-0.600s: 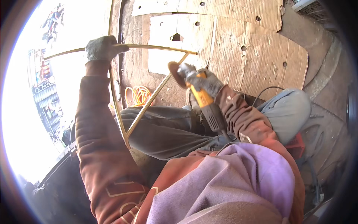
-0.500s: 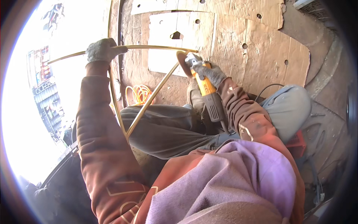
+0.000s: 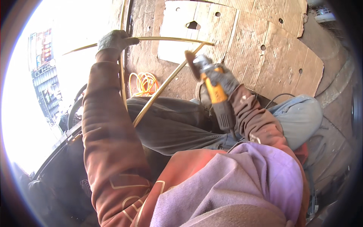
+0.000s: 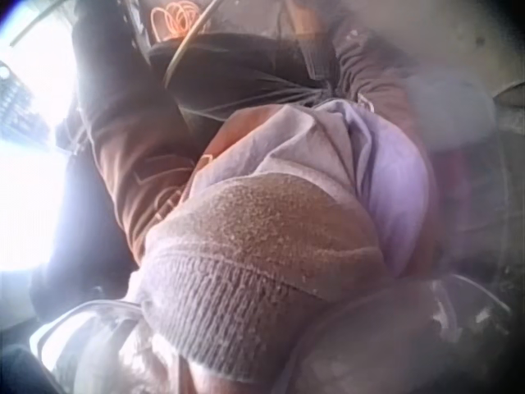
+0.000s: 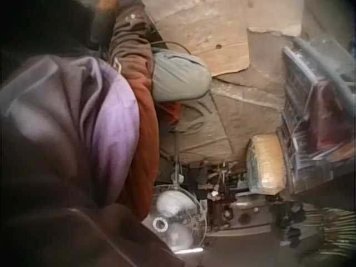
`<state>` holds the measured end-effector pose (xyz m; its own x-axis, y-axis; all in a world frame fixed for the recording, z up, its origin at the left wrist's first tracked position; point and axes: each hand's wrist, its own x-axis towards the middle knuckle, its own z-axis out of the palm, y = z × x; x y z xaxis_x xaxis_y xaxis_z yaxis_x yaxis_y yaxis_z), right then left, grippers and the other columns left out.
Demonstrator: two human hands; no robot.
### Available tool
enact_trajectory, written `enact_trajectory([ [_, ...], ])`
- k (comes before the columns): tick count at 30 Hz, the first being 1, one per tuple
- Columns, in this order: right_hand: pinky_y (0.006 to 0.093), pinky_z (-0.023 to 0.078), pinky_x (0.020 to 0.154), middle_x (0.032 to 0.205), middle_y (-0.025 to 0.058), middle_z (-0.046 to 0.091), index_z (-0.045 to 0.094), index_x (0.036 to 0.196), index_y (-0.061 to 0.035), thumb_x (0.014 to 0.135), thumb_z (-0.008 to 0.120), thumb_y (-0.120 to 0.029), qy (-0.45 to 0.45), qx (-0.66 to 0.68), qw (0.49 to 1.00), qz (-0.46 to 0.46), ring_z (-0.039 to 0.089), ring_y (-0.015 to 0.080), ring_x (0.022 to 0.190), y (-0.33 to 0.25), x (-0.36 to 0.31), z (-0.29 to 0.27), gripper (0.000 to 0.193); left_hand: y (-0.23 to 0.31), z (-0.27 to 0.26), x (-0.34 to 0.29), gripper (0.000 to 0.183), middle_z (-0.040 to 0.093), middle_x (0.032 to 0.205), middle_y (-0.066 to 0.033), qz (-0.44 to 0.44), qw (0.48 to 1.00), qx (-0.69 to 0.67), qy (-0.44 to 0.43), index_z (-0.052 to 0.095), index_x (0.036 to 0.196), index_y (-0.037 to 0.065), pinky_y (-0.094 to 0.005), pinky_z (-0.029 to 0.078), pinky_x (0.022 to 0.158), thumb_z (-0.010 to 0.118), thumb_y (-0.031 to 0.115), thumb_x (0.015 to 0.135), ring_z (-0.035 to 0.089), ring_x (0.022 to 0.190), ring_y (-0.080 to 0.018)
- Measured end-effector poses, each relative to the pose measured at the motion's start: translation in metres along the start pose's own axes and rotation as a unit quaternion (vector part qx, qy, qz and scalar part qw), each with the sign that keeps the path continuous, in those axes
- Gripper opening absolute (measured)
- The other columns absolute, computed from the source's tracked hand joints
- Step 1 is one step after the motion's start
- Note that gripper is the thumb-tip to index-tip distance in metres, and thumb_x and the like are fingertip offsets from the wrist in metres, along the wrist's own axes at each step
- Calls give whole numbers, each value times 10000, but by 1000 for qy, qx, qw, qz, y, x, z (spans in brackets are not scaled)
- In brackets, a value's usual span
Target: The person uses an angle grinder to smooth metal rods, holding the frame by hand while moving the rotating disc across various sections and joints.
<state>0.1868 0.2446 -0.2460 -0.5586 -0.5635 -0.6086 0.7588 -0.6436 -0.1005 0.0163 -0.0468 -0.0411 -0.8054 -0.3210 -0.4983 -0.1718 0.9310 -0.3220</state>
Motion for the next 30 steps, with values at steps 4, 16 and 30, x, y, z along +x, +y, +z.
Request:
enact_trajectory([
  [4,373,594,478,855,177,664,557,1093,-6,769,797,-159,55,-184,981,16,672,253,603,-21,-18,13,432,-8,10,4,500,705,841,-69,-9,1000,-1,8,732,911,128,-376,499,784,803,555,661,656,804,-229],
  [16,311,587,529,872,139,655,532,1056,-51,736,815,-83,-48,-153,985,54,674,234,667,-21,-31,28,429,-15,18,13,536,683,814,-88,23,999,-2,33,720,926,105,-384,486,769,801,566,665,637,776,-228],
  [30,275,563,657,940,106,659,529,1157,-64,735,785,-67,-60,-240,967,63,660,184,766,-17,-58,54,493,14,-9,-16,588,705,858,-111,4,998,64,-1,733,910,80,-395,499,820,725,632,708,668,865,-253],
])
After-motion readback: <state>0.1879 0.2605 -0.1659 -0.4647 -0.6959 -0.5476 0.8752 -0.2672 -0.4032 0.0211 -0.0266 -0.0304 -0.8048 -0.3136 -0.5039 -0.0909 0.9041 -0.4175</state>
